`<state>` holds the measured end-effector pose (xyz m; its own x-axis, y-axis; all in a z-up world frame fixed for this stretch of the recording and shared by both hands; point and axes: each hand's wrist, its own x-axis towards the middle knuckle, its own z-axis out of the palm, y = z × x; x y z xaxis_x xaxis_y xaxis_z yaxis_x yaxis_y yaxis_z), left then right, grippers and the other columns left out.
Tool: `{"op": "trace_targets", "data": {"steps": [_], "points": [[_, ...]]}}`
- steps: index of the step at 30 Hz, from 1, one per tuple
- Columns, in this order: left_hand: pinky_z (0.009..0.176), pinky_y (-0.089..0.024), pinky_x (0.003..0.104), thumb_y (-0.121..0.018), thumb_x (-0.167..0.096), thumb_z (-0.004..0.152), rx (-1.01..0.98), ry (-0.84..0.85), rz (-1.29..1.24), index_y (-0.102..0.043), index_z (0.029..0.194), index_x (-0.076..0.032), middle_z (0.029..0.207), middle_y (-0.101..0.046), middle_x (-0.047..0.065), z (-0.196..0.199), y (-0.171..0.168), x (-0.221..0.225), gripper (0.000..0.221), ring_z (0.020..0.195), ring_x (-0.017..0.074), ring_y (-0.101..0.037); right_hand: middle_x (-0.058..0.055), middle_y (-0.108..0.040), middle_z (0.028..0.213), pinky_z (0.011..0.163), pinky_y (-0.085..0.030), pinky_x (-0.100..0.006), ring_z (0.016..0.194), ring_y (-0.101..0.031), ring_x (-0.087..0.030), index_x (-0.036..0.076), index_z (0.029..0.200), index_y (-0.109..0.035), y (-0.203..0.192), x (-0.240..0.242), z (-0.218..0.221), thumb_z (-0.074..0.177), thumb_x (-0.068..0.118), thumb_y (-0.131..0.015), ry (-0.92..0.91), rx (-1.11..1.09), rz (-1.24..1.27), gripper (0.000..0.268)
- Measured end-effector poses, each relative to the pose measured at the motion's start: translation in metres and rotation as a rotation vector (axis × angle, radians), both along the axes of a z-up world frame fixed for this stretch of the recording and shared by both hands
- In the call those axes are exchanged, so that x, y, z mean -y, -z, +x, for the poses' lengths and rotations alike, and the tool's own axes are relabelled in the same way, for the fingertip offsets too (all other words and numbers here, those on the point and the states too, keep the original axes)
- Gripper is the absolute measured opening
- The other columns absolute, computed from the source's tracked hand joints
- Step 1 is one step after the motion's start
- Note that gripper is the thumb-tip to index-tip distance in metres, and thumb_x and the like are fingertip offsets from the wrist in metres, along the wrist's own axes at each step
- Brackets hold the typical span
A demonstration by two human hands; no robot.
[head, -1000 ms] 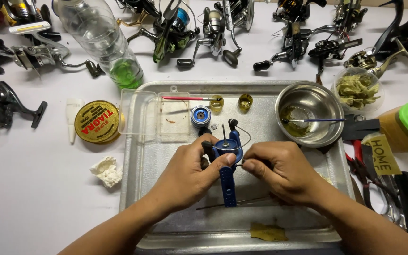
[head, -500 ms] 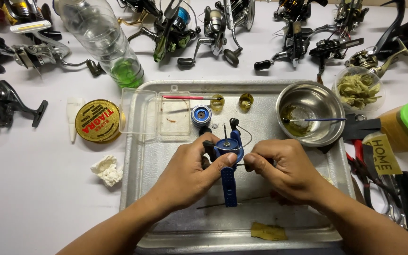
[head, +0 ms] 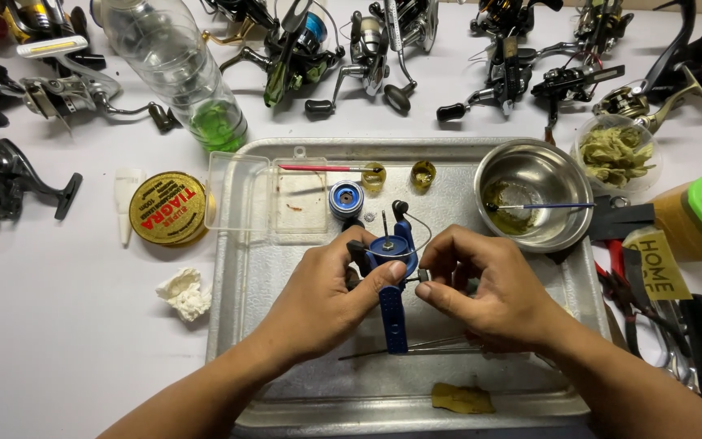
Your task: Assembling and testing the mechanical components of a fishing reel on a maintenance tray.
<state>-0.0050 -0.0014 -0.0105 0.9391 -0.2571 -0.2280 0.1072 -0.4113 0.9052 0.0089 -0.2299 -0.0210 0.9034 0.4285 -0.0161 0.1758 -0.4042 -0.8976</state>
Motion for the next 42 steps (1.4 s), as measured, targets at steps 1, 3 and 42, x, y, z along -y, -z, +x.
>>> {"op": "trace_targets", "data": {"steps": [1, 3, 42], "points": [[0.053, -0.035, 0.028, -0.067, -0.045, 0.092, 0.000, -0.001, 0.000, -0.062, 0.089, -0.017, 0.063, -0.053, -0.005, 0.000, 0.000, 0.000, 0.029, 0.053, 0.0087, -0.044, 0.001, -0.069, 0.076, 0.055, -0.049, -0.023, 0.061, -0.060, -0.008, 0.009, 0.093, -0.070, 0.000, -0.001, -0.001, 0.080, 0.019, -0.083, -0.001, 0.000, 0.000, 0.020], [0.058, -0.038, 0.029, -0.065, -0.048, 0.091, 0.025, 0.005, 0.022, -0.062, 0.088, -0.017, 0.067, -0.056, -0.004, 0.001, 0.000, -0.001, 0.032, 0.059, 0.0108, -0.046, -0.005, -0.072, 0.093, 0.060, -0.058, -0.021, 0.073, -0.068, -0.012, 0.006, 0.100, -0.068, 0.000, -0.002, -0.004, 0.081, 0.014, -0.082, 0.031, 0.054, 0.084, 0.024], [0.053, -0.039, 0.028, -0.064, -0.049, 0.090, -0.058, -0.002, 0.045, -0.067, 0.098, -0.016, 0.067, -0.065, -0.003, 0.002, -0.009, 0.000, 0.034, 0.053, 0.0093, -0.051, -0.003, -0.073, 0.078, 0.063, -0.059, -0.025, 0.065, -0.076, -0.012, 0.008, 0.097, -0.064, 0.009, -0.003, -0.004, 0.096, 0.024, -0.065, -0.022, 0.153, -0.004, 0.016]]}}
